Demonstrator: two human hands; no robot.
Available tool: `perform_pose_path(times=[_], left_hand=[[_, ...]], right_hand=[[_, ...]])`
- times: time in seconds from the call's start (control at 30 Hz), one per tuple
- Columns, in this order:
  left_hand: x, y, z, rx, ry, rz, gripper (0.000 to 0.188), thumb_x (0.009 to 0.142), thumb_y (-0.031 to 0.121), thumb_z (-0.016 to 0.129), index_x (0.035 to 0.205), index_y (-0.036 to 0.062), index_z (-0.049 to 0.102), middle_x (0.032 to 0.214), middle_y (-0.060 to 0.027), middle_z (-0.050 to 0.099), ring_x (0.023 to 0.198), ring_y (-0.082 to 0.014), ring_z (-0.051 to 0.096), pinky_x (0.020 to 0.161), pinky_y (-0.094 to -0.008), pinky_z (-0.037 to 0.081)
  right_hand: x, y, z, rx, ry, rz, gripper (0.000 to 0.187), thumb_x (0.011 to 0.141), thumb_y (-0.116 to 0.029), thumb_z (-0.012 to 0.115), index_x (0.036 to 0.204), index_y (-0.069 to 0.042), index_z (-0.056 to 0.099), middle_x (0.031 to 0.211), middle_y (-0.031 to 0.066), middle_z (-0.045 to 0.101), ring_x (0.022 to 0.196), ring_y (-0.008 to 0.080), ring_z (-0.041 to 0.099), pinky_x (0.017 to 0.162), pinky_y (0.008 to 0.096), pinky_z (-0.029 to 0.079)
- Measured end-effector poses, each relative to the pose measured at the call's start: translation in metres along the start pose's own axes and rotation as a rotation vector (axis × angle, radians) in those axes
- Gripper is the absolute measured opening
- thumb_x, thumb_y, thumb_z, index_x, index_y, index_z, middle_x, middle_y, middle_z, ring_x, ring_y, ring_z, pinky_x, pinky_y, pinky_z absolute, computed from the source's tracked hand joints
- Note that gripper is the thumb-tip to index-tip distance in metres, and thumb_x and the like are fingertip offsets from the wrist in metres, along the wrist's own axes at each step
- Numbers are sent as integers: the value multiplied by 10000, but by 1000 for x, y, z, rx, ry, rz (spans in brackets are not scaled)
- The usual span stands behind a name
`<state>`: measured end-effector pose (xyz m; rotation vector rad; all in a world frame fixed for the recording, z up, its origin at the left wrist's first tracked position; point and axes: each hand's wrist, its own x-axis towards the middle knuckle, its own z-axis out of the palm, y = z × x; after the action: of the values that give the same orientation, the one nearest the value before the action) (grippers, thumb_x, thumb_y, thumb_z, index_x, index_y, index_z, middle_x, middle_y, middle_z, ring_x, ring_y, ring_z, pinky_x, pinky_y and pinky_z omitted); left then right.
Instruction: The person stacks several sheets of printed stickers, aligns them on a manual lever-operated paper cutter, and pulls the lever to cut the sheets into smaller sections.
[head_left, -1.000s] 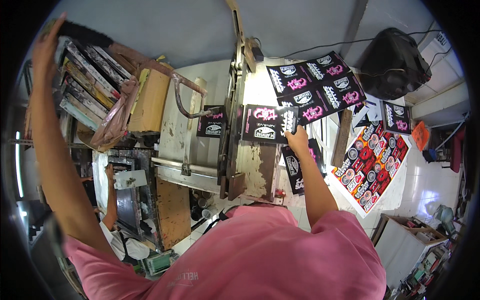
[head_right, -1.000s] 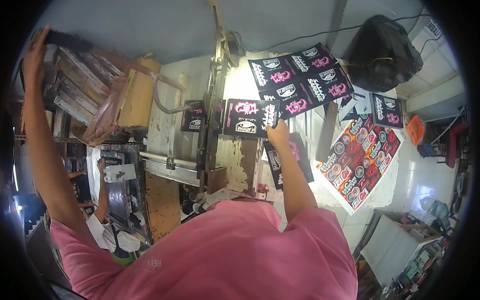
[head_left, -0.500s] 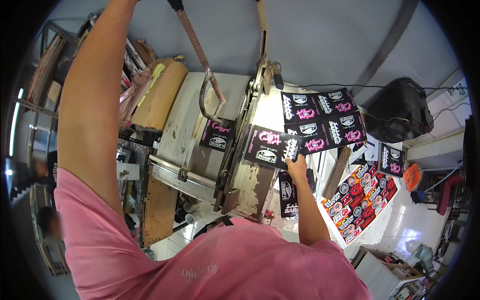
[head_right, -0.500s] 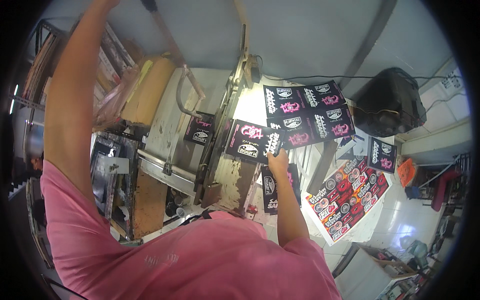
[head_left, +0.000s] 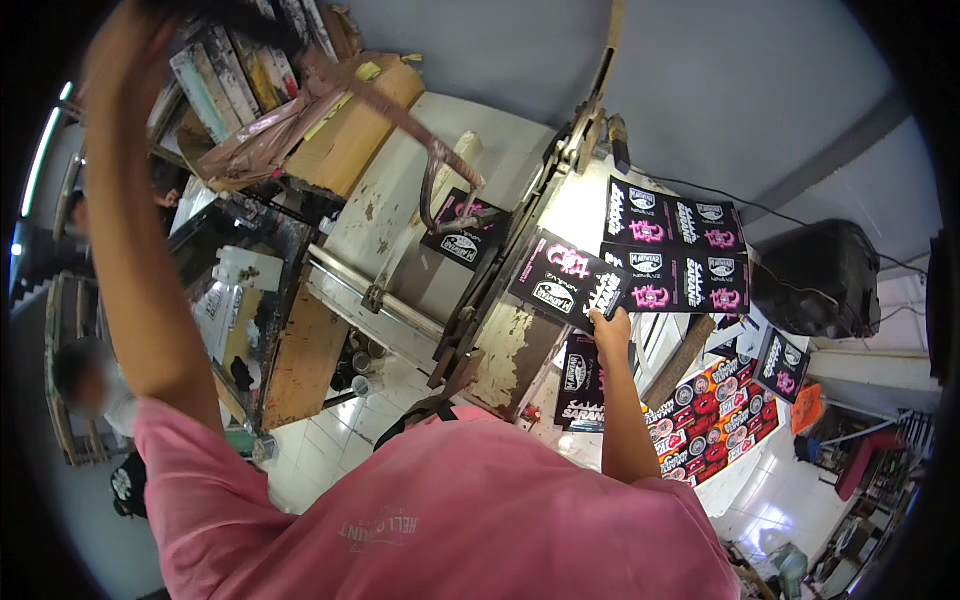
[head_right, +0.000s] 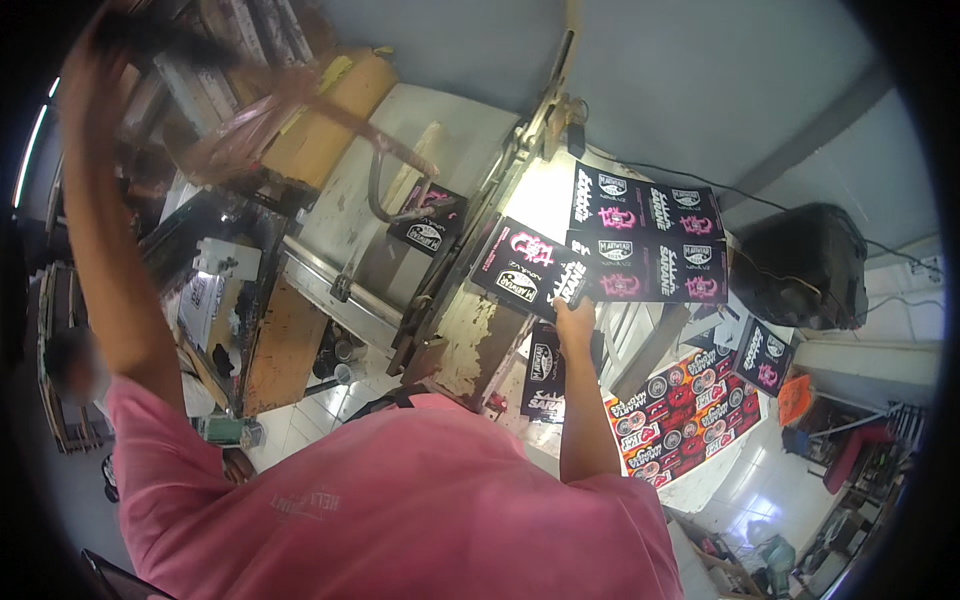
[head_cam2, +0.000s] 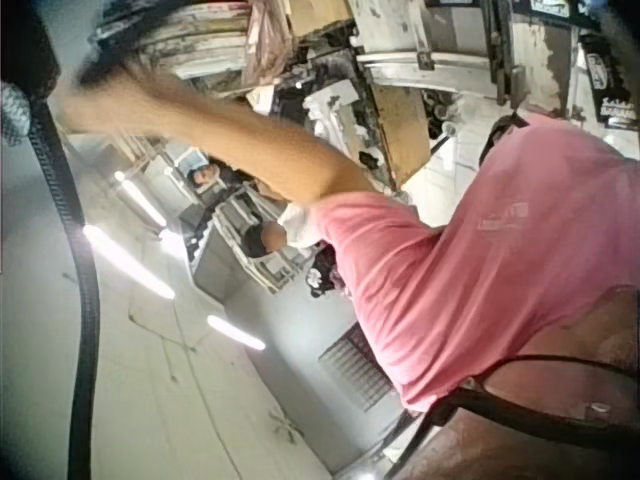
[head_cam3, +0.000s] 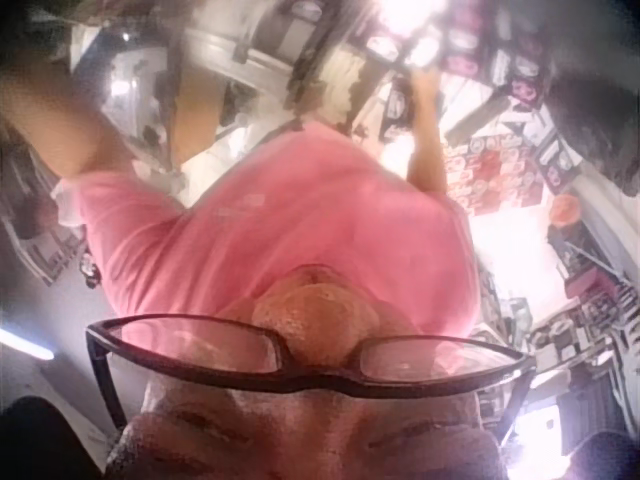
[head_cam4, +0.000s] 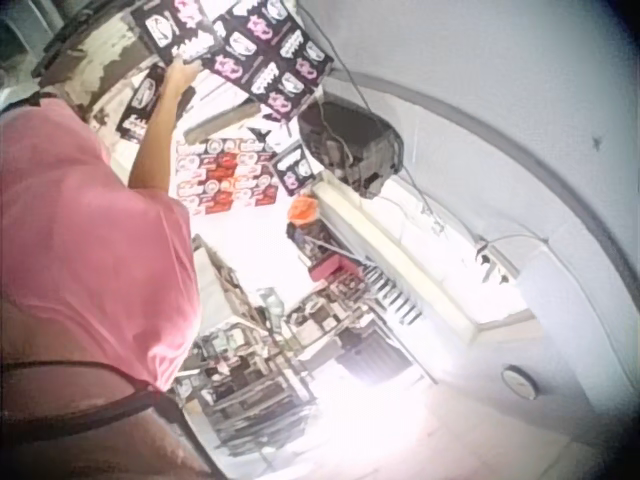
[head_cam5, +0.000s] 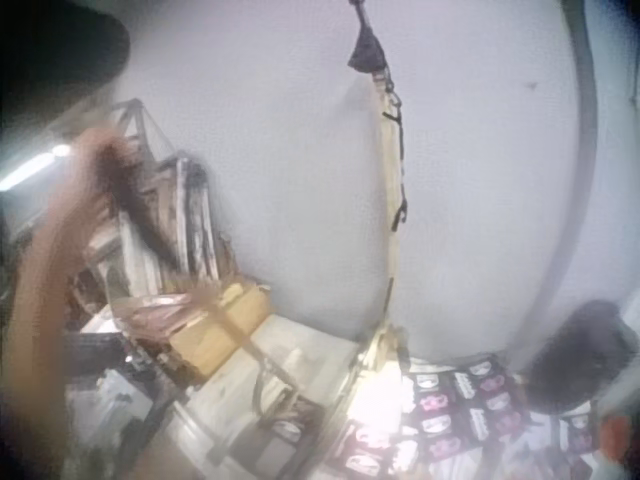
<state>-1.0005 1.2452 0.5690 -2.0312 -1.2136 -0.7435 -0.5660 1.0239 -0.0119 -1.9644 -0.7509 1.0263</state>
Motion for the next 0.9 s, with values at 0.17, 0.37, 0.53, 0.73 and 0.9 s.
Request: perform_pose_path(times=[0.17, 0.37, 0.53, 0.73, 0.9], left_hand=[[-222, 27, -123, -977, 293, -746, 419, 1018, 184, 567, 1402, 34, 491, 1362, -159, 575, 1023, -206, 658, 838, -278, 540], [-350, 100, -187, -1235, 428, -989, 327, 1030, 263, 573, 1296, 82, 521, 1263, -145, 572, 663, -123, 578, 529, -256, 516], [-403, 106, -198, -1111, 397, -1235, 276, 1006, 293, 638, 1190, 99, 566, 1201, -66, 637, 689, -89, 552, 532, -207, 457], [-457, 118, -189, -1090, 453, -1347, 300, 991, 291, 649, 1198, 98, 551, 1178, -42, 630, 689, -93, 540, 556, -211, 432], [-461, 142, -182, -1123, 544, -1513, 303, 972, 282, 672, 1190, 92, 578, 1121, -1, 631, 666, -60, 563, 535, -189, 469]], right_hand=[[13, 23, 0, 72, -5, 29, 316, 817, -161, 765, 997, 64, 636, 1014, 212, 671, 888, 300, 664, 792, 411, 513], [32, 47, 2, 140, -55, 10, 304, 822, -150, 763, 971, 72, 618, 927, 170, 664, 815, 232, 630, 740, 383, 494], [22, 30, -2, 55, -35, 20, 322, 824, -153, 761, 1007, 76, 628, 942, 176, 675, 820, 242, 642, 753, 385, 501], [20, 33, -2, 51, 25, 12, 354, 807, -183, 759, 1031, 69, 650, 995, 207, 697, 883, 274, 678, 799, 395, 517], [12, 22, 5, -60, 116, -42, 301, 815, -141, 747, 1042, 42, 672, 992, 166, 726, 858, 230, 688, 793, 356, 528]])
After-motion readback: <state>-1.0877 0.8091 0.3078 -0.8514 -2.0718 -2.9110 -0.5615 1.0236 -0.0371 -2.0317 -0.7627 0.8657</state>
